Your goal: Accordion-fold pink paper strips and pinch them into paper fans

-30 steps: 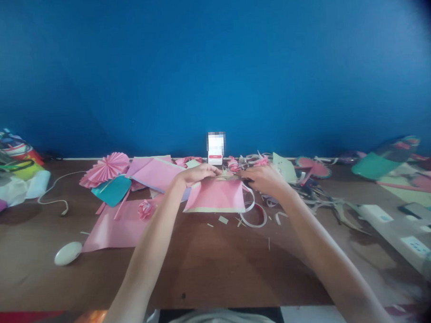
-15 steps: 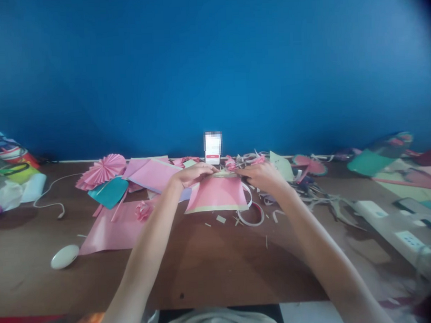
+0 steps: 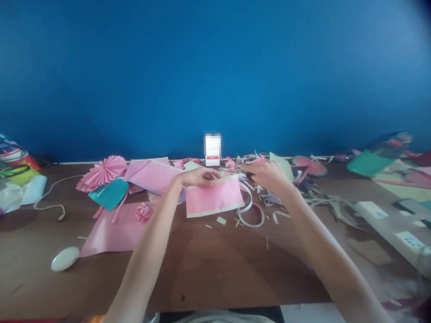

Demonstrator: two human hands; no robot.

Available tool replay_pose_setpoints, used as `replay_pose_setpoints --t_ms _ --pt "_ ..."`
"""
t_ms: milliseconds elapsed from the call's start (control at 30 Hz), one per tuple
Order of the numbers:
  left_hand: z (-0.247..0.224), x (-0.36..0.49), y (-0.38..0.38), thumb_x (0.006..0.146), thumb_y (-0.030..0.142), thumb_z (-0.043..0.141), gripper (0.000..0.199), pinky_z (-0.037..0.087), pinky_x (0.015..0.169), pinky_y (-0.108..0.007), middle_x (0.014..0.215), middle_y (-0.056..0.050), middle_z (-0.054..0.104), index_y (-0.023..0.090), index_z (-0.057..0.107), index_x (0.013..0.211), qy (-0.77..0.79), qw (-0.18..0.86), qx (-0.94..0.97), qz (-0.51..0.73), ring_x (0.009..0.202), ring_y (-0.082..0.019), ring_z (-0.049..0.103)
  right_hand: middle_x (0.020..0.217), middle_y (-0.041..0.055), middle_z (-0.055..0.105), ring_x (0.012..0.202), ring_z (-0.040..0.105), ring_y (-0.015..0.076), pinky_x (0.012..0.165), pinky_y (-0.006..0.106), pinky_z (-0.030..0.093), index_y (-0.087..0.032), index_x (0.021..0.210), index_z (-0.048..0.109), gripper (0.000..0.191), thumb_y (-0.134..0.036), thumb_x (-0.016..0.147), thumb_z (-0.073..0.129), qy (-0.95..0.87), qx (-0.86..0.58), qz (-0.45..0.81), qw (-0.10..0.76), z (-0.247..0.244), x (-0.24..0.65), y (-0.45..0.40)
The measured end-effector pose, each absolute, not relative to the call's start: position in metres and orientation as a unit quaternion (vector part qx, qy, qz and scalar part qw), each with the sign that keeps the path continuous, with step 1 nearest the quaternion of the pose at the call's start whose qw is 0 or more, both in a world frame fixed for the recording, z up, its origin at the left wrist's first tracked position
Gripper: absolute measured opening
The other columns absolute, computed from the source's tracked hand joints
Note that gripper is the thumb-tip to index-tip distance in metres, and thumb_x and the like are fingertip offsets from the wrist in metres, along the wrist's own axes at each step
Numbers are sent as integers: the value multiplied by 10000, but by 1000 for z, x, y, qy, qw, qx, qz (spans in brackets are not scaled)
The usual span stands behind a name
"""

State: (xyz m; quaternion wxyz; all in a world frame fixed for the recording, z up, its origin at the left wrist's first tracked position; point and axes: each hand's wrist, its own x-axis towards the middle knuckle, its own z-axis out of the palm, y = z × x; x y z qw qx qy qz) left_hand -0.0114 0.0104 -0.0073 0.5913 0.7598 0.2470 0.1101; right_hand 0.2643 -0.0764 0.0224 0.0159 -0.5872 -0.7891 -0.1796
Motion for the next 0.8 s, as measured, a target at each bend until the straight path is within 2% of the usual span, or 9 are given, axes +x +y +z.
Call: replay_pose_setpoints --t_ms 100,200,300,400,467,667,800 --pt "-11 -8 11 744 386 770 492 422 941 -332 1270 -99 606 228 642 1192 229 593 766 95 1149 -214 558 990 17 758 779 659 208 611 277 377 -375 1266 623 544 -169 782 485 -795 -584 -166 21 20 261 -76" --pt "-5 -4 5 779 460 726 503 446 881 -322 1239 -124 623 194 631 1194 245 590 757 137 1103 -213 585 983 22 756 798 661 216 611 280 369 -347 1253 634 525 -164 785 484 -805 -569 -166 30 18 257 -77" --pt "5 2 -4 843 533 624 453 460 782 -307 1047 -128 690 146 664 1076 255 573 761 166 940 -190 634 962 52 750 798 660 222 609 283 349 -303 1224 645 466 -167 806 491 -812 -558 -170 27 18 252 -79" --pt "9 8 -10 812 556 645 441 430 672 -273 848 -95 697 124 684 891 278 543 771 180 753 -148 622 910 63 742 780 653 222 607 289 336 -275 1195 645 428 -148 820 482 -814 -553 -178 20 19 245 -82" --pt "8 10 -10 790 554 668 436 396 617 -258 788 -81 685 121 682 838 286 539 769 189 694 -133 599 925 61 736 798 648 224 604 294 336 -268 1195 637 414 -153 830 476 -812 -553 -184 26 20 243 -84" --pt "2 1 2 772 522 697 401 408 632 -265 783 -82 687 123 684 815 320 533 752 221 708 -142 606 1156 93 680 1066 578 250 716 308 409 -225 1336 539 532 -173 808 514 -797 -562 -202 88 25 250 -86" --pt "-5 -13 14 786 542 667 408 383 580 -266 652 -46 618 135 656 749 387 504 725 265 598 -123 541 1171 107 662 1129 531 287 823 352 433 -211 1360 501 566 -236 798 554 -769 -598 -195 113 29 263 -84"
